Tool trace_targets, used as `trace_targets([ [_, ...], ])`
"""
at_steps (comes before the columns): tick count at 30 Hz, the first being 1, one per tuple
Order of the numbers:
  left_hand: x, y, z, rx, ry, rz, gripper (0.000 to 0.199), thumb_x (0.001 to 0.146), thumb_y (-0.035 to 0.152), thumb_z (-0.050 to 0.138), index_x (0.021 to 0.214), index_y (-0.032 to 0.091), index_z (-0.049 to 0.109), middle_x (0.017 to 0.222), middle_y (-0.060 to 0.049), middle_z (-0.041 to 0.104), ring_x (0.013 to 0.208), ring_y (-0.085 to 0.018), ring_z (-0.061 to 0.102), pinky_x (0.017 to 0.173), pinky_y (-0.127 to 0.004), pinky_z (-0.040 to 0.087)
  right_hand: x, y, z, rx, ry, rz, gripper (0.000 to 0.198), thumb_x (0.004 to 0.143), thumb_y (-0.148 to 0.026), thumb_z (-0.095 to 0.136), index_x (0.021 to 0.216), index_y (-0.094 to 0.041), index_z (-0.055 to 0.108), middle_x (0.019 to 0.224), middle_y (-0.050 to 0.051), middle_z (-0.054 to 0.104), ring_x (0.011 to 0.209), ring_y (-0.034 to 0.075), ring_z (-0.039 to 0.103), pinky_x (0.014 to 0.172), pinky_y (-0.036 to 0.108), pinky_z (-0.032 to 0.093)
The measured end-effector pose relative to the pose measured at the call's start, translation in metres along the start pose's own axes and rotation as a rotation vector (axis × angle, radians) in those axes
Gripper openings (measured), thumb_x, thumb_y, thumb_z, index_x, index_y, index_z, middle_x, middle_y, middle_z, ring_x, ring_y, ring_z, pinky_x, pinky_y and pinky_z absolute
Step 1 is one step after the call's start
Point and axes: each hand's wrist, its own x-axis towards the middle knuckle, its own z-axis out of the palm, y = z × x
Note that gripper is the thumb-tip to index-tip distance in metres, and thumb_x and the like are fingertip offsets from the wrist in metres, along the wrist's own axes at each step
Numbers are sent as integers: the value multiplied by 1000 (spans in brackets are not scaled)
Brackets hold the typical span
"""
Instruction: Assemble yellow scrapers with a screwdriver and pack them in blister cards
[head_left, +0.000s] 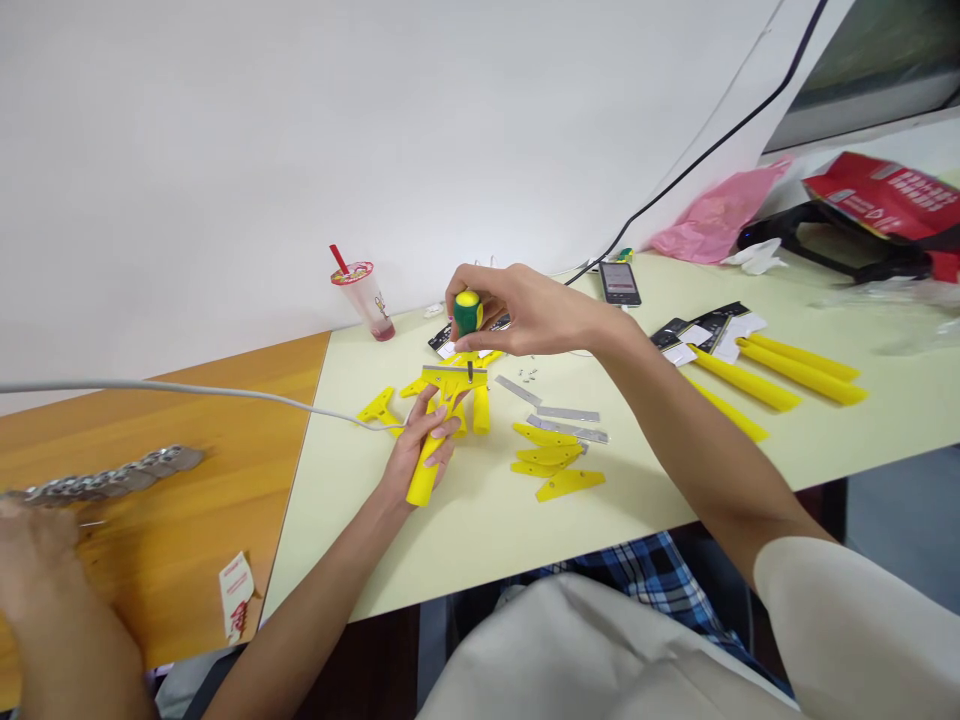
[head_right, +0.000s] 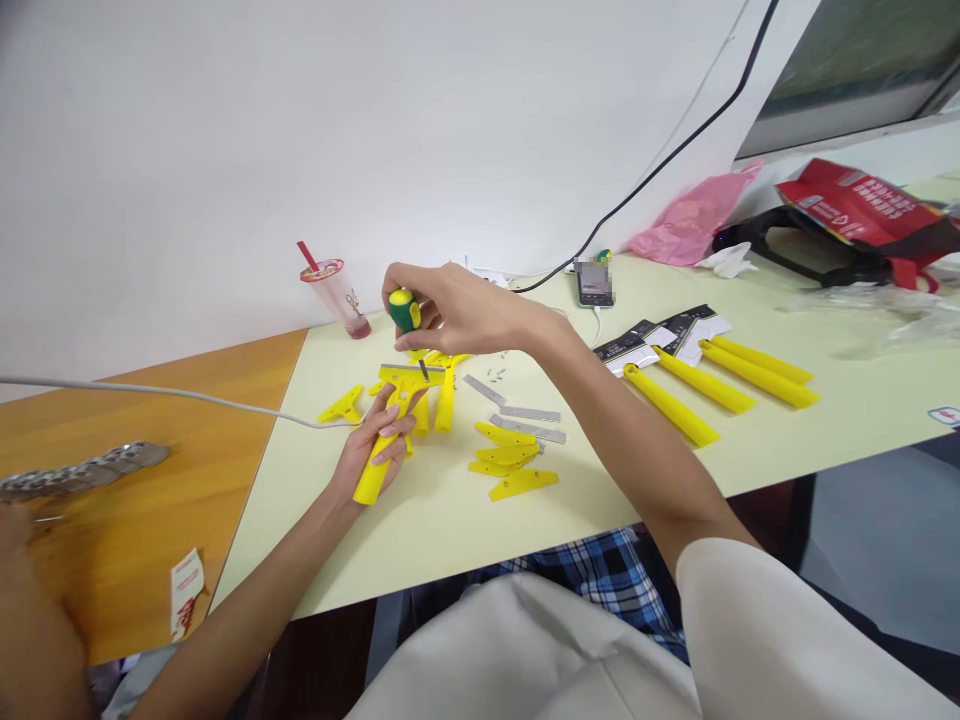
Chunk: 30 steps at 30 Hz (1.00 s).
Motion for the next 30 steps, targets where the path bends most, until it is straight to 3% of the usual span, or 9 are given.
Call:
trace_targets([
  [8, 1, 1, -2, -5, 13, 13, 56, 90, 4, 75, 139, 28, 63, 136, -12, 67, 55, 1, 46, 37, -5, 32, 5, 7, 14, -127, 80, 11, 44, 89, -43, 89, 106, -26, 51, 84, -2, 66, 71, 19, 62, 64, 34, 48],
  [13, 0, 0, 1, -37, 19, 8, 53, 90, 2, 72, 136, 27, 63, 139, -12, 66, 56, 1, 47, 36, -5, 31, 6, 5, 18, -216, 117, -12, 51, 89, -40, 90, 115, -27, 48, 82, -5, 59, 67, 16, 52, 63, 31, 38],
  [18, 1, 1, 0, -47, 22, 7, 50, 94, 3, 67, 137, 28, 63, 141, -12, 65, 57, 1, 48, 36, -4, 32, 6, 7, 18, -276, 39, -93, 27, 105, -35, 69, 121, -25, 50, 104, 3, 66, 80, 19, 56, 72, 34, 42],
  [20, 2, 2, -1, -55, 39, 10, 47, 95, 3, 66, 136, 27, 64, 141, -12, 65, 57, 1, 49, 37, -4, 32, 6, 9, 16, -247, -8, -144, 20, 105, -27, 63, 121, -24, 51, 118, 8, 65, 90, 21, 59, 78, 36, 45],
  [23, 3, 4, 0, -63, 58, 5, 46, 95, 3, 65, 133, 27, 64, 142, -11, 65, 58, 1, 49, 37, -4, 31, 6, 10, 14, -181, -35, -153, 26, 101, -17, 60, 125, -23, 52, 128, 11, 64, 99, 23, 61, 82, 36, 46],
  [28, 2, 4, 3, -55, 51, 15, 50, 96, 3, 64, 139, 28, 62, 143, -12, 65, 57, 1, 48, 37, -4, 32, 8, 13, 14, -298, 27, -99, 14, 102, -28, 68, 103, -23, 55, 101, 4, 67, 84, 22, 57, 75, 35, 40],
  [30, 2, 4, 4, -50, 60, 11, 51, 97, 2, 63, 140, 29, 62, 142, -12, 65, 56, 1, 47, 36, -4, 32, 8, 15, 14, -318, 28, -97, 16, 102, -30, 68, 106, -23, 54, 104, 5, 65, 82, 21, 55, 74, 35, 40],
])
